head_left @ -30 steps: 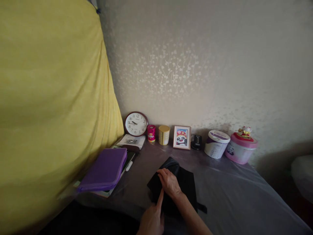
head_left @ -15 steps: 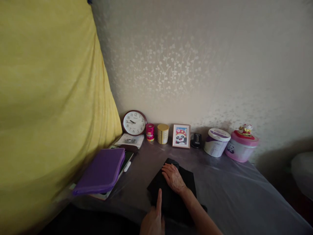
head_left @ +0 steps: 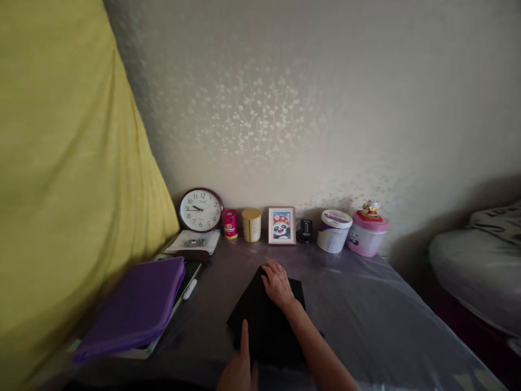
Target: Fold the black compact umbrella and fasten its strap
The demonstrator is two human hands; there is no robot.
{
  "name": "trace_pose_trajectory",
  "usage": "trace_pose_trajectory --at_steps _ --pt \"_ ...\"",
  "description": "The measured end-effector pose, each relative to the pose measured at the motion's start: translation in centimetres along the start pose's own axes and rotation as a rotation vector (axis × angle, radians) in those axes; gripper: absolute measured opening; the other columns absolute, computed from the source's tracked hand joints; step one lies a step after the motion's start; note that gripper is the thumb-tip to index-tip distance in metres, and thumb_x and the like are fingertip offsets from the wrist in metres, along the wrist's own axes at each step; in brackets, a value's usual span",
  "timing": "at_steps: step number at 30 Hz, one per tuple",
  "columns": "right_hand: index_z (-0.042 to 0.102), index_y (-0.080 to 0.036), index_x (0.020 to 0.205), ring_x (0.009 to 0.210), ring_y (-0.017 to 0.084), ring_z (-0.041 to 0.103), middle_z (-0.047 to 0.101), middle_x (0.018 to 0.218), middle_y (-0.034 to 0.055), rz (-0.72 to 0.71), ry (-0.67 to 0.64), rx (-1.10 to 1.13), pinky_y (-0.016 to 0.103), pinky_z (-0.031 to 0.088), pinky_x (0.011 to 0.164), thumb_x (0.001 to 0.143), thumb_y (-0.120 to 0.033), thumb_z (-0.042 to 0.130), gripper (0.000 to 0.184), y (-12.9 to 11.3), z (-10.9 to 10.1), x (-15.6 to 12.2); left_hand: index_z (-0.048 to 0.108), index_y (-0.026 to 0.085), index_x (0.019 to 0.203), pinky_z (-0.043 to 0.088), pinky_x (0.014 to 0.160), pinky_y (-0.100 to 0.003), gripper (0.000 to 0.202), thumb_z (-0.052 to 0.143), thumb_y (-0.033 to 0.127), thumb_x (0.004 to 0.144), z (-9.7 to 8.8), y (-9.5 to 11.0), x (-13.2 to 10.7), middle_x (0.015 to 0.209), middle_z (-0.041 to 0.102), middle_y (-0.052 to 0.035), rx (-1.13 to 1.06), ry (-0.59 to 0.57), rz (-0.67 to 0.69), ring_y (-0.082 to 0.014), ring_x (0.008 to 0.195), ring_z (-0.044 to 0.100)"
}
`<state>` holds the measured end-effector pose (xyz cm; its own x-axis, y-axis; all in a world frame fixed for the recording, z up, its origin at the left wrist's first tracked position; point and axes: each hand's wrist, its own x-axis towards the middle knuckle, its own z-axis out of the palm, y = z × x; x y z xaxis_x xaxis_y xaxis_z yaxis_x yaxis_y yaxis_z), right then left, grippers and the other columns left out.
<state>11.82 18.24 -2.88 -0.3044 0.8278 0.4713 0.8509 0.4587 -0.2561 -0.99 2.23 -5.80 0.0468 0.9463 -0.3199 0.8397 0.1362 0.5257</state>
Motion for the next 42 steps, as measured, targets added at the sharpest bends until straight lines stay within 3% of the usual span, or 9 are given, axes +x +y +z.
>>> trace_pose_trajectory --at_steps 5,9,15,22,27,34,39,42 --pt "0.052 -0.015 0.114 0.115 0.026 0.044 0.048 0.126 0.0136 0.299 0.127 -0.046 0.041 0.036 0.093 0.079 -0.018 0.047 0.036 1.3 -1.5 -4.9 -0.017 0.007 0.137 0.041 0.078 -0.022 0.071 0.032 0.017 0.086 0.5 -1.1 0.4 0.113 0.061 -0.0128 -0.028 0.027 0.065 -0.0159 0.093 0.062" --pt "0.051 -0.014 0.113 0.104 0.026 0.053 0.057 0.113 0.0143 0.503 0.208 -0.048 0.037 0.04 0.088 0.078 -0.023 0.048 0.036 2.9 -2.8 -8.3 -0.014 0.001 0.137 0.04 0.083 -0.02 0.067 0.027 0.022 0.088 0.6 -1.6 0.8 0.121 0.055 -0.0162 -0.04 0.039 0.065 -0.0153 0.1 0.06" --pt "0.058 -0.017 0.102 0.078 0.019 0.062 0.066 0.081 0.0057 0.639 0.063 0.227 0.026 0.045 0.071 0.079 -0.029 0.048 0.028 1.9 -5.2 -10.2 -0.014 -0.001 0.136 0.04 0.086 -0.026 0.063 0.023 0.022 0.09 0.5 -1.3 0.7 0.11 0.061 -0.018 0.008 0.021 0.03 -0.0192 0.103 0.059" --pt "0.054 -0.009 0.113 0.102 0.027 0.057 0.063 0.105 0.0151 0.628 -0.027 0.317 0.033 0.042 0.083 0.076 -0.03 0.052 0.043 -0.7 -5.0 -11.4 -0.018 0.0 0.134 0.041 0.085 -0.028 0.061 0.019 0.025 0.092 0.9 -1.3 0.8 0.11 0.061 -0.0181 -0.042 0.055 0.02 -0.0198 0.101 0.06" --pt "0.058 -0.013 0.104 0.09 0.023 0.06 0.066 0.095 0.0102 0.615 -0.036 0.442 0.03 0.045 0.078 0.074 -0.024 0.052 0.033 -2.1 -5.5 -11.5 -0.018 0.0 0.134 0.041 0.085 -0.028 0.061 0.019 0.025 0.092 0.9 -1.4 1.0 0.105 0.063 -0.0167 -0.024 0.037 0.012 -0.0196 0.102 0.059" --pt "0.058 -0.016 0.106 0.086 0.019 0.06 0.066 0.094 0.0047 0.508 0.057 0.649 0.027 0.045 0.076 0.07 -0.021 0.055 0.036 -5.6 -6.2 -8.1 -0.015 -0.005 0.134 0.043 0.081 -0.032 0.062 0.019 0.023 0.09 1.1 -1.6 1.5 0.099 0.066 -0.0189 -0.018 0.036 0.03 -0.0223 0.092 0.064" --pt "0.06 -0.019 0.102 0.078 0.017 0.061 0.067 0.086 0.0015 0.47 -0.012 0.762 0.024 0.046 0.067 0.066 -0.02 0.059 0.036 -8.0 -4.5 -5.1 -0.003 -0.006 0.136 0.045 0.078 -0.033 0.067 0.03 0.024 0.086 0.9 -0.8 1.4 0.096 0.067 -0.0196 0.012 0.079 -0.037 -0.0243 0.085 0.066" --pt "0.06 -0.019 0.104 0.081 0.018 0.062 0.067 0.091 0.003 0.451 -0.084 0.754 0.024 0.046 0.069 0.065 -0.02 0.06 0.039 -8.8 -2.8 -4.3 0.002 -0.007 0.135 0.044 0.079 -0.031 0.065 0.03 0.022 0.085 0.7 -0.1 0.9 0.101 0.064 -0.0225 0.041 0.096 -0.057 -0.0232 0.09 0.065"
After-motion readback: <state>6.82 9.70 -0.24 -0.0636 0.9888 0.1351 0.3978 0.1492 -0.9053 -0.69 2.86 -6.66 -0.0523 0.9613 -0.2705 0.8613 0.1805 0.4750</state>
